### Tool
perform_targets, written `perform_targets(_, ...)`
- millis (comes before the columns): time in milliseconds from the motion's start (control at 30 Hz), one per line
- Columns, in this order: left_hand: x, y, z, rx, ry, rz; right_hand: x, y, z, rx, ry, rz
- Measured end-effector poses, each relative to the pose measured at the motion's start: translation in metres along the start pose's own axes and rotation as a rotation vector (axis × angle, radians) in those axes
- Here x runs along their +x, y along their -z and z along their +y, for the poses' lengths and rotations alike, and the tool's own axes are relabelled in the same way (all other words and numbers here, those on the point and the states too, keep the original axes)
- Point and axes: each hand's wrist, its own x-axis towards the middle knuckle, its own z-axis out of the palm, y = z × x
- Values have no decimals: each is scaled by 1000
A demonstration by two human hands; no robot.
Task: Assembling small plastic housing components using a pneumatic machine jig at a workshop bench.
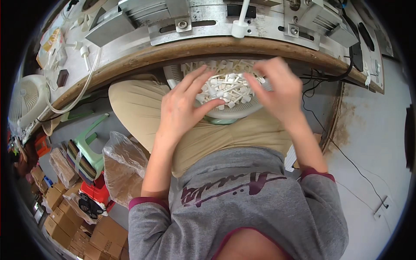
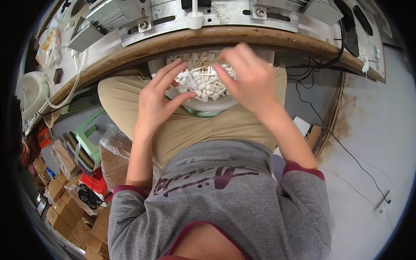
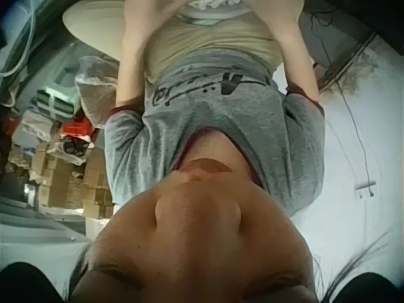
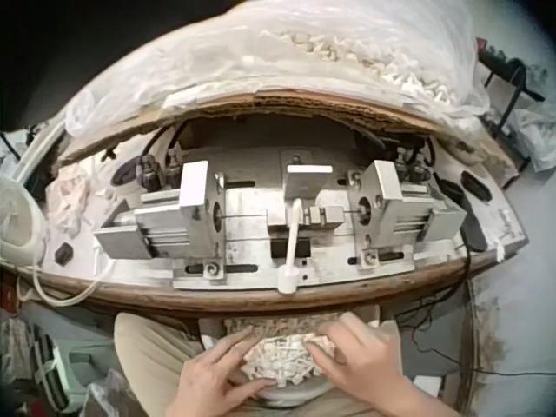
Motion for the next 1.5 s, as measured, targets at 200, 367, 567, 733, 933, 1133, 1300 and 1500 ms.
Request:
perform_targets(200,-10,-6,-6,-22,4,-33,-85,-71,30,-113,-306,-624)
perform_targets(367,-9,-8,-3,-23,-46,-40,-83,-72,38,-108,-318,-667)
perform_targets(567,-11,-17,-2,-28,-88,-38,-89,-72,42,-45,-385,-646)
perform_targets(733,-13,-20,1,-55,-93,-102,-95,-77,43,28,-433,-625)
perform_targets(933,-11,-19,15,-154,-149,-108,-74,-38,36,723,-889,-652)
perform_targets(1133,-12,-14,38,-311,-201,-55,-37,15,-2,1361,-978,-519)
perform_targets(1300,-7,-2,55,-284,-279,-14,-26,23,-9,1620,-937,-487)
perform_targets(1500,-9,24,70,-209,-261,48,-17,30,-18,1644,-925,-274)
